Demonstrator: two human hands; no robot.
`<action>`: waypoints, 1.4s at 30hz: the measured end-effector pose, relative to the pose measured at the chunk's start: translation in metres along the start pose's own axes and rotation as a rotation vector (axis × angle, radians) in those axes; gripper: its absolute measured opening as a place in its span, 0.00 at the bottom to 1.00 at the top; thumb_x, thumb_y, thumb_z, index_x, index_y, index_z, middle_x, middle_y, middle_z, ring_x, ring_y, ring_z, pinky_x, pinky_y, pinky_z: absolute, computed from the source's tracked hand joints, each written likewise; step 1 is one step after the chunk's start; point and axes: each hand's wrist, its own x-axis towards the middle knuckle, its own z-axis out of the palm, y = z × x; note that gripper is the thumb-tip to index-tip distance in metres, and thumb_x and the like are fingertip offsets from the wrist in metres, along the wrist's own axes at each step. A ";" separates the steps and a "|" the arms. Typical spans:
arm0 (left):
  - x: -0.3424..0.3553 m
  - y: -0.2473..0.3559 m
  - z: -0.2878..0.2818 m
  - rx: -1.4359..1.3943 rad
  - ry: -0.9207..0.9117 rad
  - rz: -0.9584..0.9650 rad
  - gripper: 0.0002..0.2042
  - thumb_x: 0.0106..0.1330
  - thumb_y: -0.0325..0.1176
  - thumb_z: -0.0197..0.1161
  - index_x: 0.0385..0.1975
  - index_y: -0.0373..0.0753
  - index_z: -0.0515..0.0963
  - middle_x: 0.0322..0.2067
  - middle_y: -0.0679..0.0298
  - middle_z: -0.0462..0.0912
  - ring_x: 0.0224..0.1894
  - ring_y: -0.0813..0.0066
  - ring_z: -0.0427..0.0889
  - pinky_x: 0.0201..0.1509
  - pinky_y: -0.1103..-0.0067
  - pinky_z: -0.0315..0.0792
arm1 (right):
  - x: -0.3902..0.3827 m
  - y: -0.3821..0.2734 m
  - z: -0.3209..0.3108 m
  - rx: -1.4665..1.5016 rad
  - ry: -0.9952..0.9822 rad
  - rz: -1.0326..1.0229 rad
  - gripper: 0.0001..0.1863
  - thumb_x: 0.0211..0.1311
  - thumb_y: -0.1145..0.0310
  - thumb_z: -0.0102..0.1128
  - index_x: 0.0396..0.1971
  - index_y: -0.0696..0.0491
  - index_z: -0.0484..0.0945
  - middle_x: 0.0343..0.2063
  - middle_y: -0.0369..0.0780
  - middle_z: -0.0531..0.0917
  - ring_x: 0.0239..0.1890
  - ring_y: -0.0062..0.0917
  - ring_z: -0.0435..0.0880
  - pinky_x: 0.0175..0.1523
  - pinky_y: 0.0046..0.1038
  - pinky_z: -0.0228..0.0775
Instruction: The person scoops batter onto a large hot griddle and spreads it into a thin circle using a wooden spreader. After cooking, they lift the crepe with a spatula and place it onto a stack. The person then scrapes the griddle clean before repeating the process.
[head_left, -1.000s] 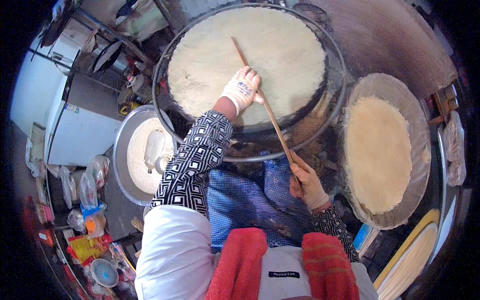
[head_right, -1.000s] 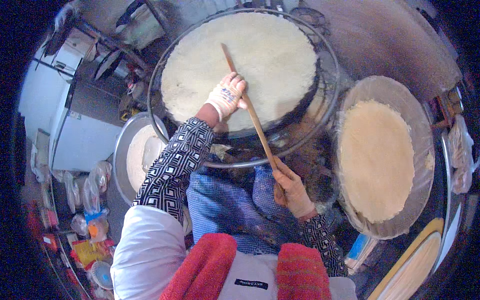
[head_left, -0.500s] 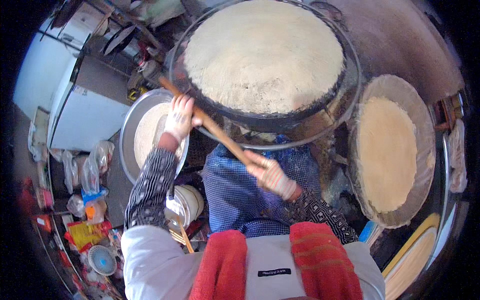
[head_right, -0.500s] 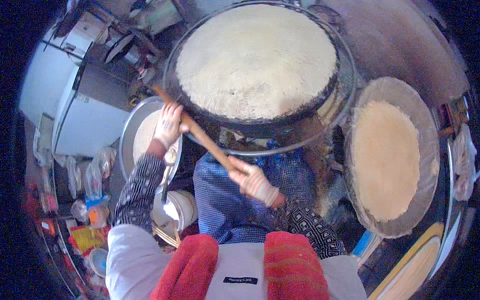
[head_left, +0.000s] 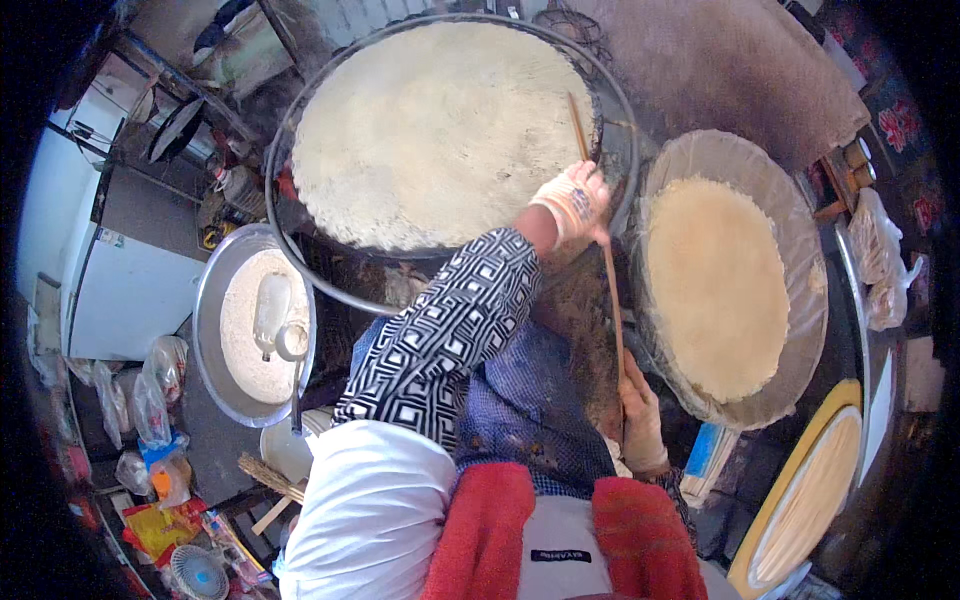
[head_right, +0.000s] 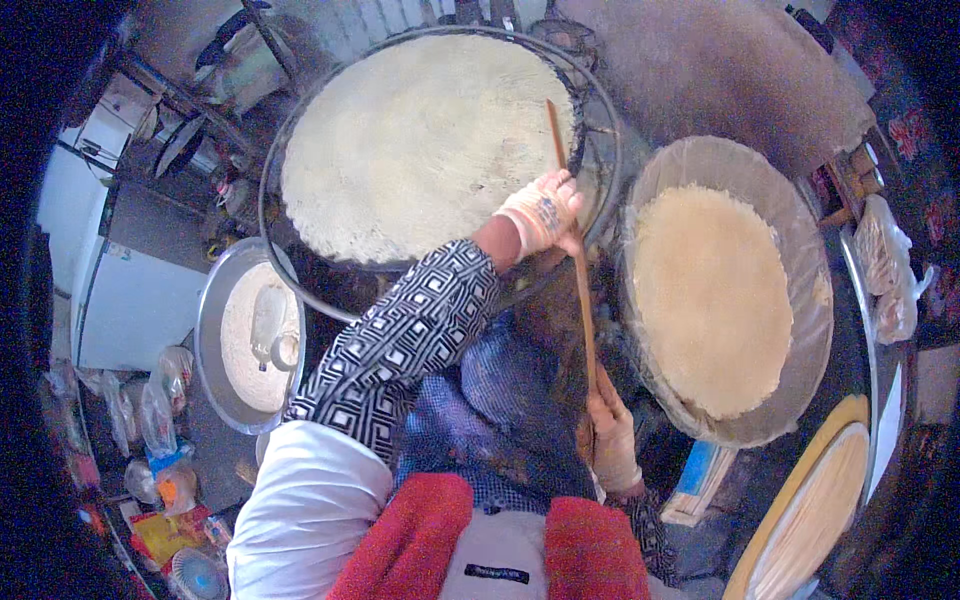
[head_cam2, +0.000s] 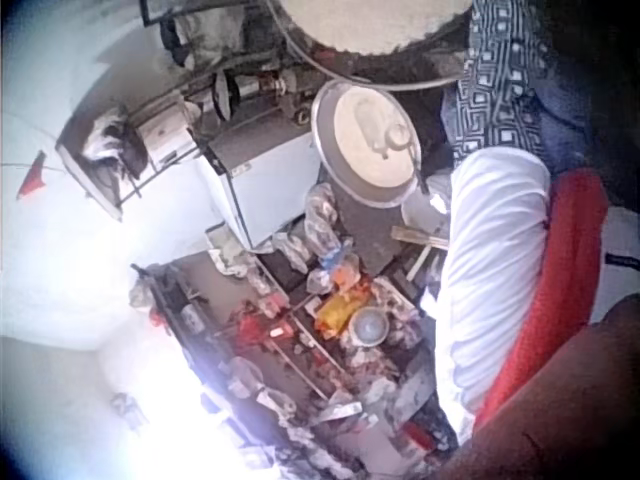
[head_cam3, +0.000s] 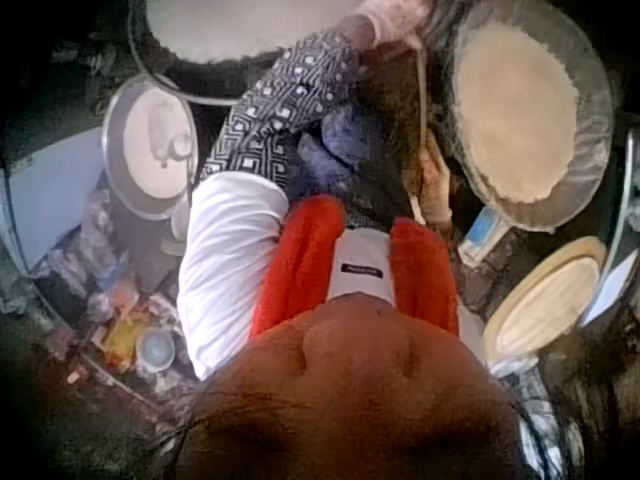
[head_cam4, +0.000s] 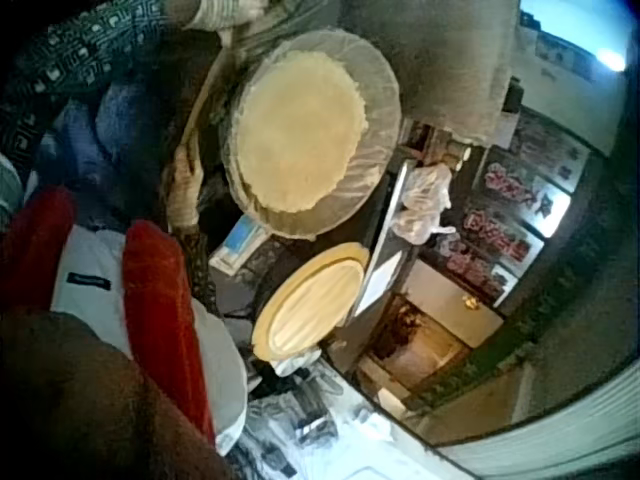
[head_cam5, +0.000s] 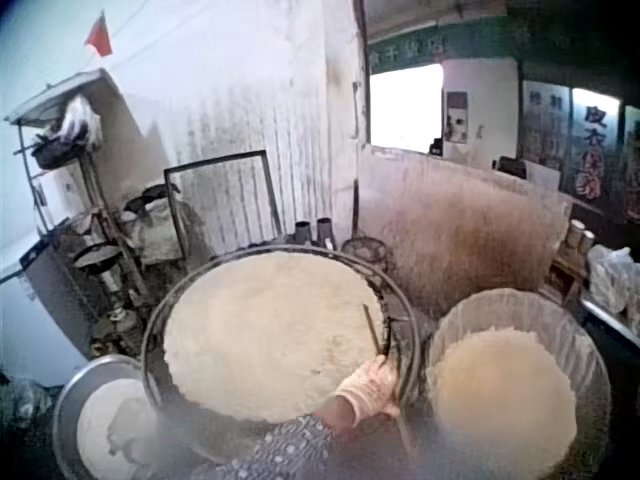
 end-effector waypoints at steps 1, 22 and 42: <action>0.005 -0.015 -0.003 0.025 0.008 -0.015 0.42 0.47 0.62 0.69 0.53 0.30 0.73 0.58 0.46 0.73 0.68 0.45 0.64 0.72 0.59 0.58 | 0.009 -0.012 0.007 0.034 -0.058 0.007 0.31 0.72 0.57 0.57 0.70 0.50 0.64 0.18 0.29 0.72 0.15 0.10 0.66 0.19 0.17 0.57; -0.258 -0.185 -0.022 0.146 0.102 -0.612 0.41 0.45 0.52 0.71 0.57 0.30 0.69 0.59 0.45 0.71 0.67 0.46 0.64 0.74 0.62 0.56 | 0.125 -0.021 0.150 -0.295 -0.597 0.153 0.27 0.69 0.65 0.59 0.68 0.50 0.69 0.23 0.31 0.77 0.14 0.15 0.71 0.18 0.21 0.62; -0.076 0.004 0.013 0.089 0.129 -0.240 0.47 0.45 0.63 0.66 0.58 0.28 0.69 0.61 0.45 0.69 0.69 0.43 0.61 0.74 0.57 0.53 | 0.020 -0.015 -0.047 -0.033 -0.315 0.258 0.35 0.68 0.54 0.58 0.71 0.51 0.62 0.22 0.31 0.75 0.14 0.13 0.68 0.17 0.18 0.58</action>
